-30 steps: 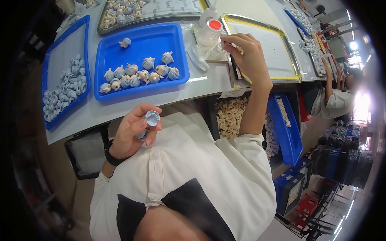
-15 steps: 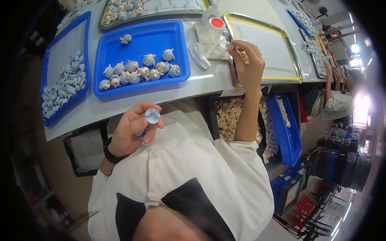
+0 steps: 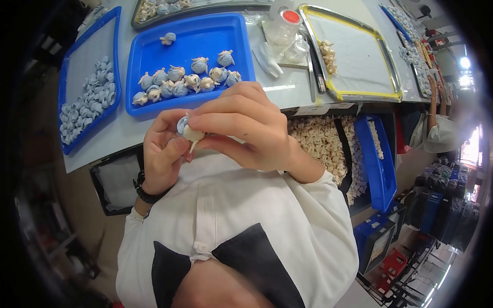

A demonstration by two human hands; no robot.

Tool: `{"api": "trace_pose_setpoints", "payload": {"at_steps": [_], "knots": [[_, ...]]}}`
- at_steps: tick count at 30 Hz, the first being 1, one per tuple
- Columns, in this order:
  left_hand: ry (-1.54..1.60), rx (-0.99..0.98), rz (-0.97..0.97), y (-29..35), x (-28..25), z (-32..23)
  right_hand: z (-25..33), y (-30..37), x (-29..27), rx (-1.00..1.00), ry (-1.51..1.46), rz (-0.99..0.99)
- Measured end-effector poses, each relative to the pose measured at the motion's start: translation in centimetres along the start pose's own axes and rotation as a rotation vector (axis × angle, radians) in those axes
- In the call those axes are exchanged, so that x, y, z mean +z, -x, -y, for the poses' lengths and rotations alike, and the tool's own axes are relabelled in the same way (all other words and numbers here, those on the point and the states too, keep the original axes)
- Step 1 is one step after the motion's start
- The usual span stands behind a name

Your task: The person assembles small plastic figurines by hand, securing the assembly parts with glue from a bottle.

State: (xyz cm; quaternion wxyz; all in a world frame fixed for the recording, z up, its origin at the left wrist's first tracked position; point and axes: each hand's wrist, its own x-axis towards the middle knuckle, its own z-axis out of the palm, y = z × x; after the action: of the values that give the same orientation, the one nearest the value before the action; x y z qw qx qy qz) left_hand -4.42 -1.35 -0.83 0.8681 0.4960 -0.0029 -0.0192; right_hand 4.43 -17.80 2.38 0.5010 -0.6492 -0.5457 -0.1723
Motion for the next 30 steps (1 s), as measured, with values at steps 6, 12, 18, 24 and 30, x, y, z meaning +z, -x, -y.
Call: {"api": "trace_pose_setpoints", "payload": {"at_steps": [6, 12, 18, 24, 30], "knots": [[-0.125, 0.129, -0.061, 0.1, 0.3, 0.0, 0.1, -0.1, 0.4, 0.004, 0.097, 0.076], [-0.417, 0.304, -0.090, 0.4, 0.0, 0.1, -0.3, -0.2, 0.4, 0.042, 0.062, 0.132], [-0.397, 0.365, -0.095, 0.5, 0.0, 0.4, -0.3, -0.1, 0.4, 0.061, -0.004, 0.128], [-0.416, 0.421, -0.089, 0.7, -0.3, 0.4, -0.8, 0.4, 1.1, 0.016, -0.031, 0.021], [-0.414, 0.478, -0.098, 0.6, -0.3, 0.9, -0.2, -0.2, 0.7, -0.071, 0.107, 0.071]]}}
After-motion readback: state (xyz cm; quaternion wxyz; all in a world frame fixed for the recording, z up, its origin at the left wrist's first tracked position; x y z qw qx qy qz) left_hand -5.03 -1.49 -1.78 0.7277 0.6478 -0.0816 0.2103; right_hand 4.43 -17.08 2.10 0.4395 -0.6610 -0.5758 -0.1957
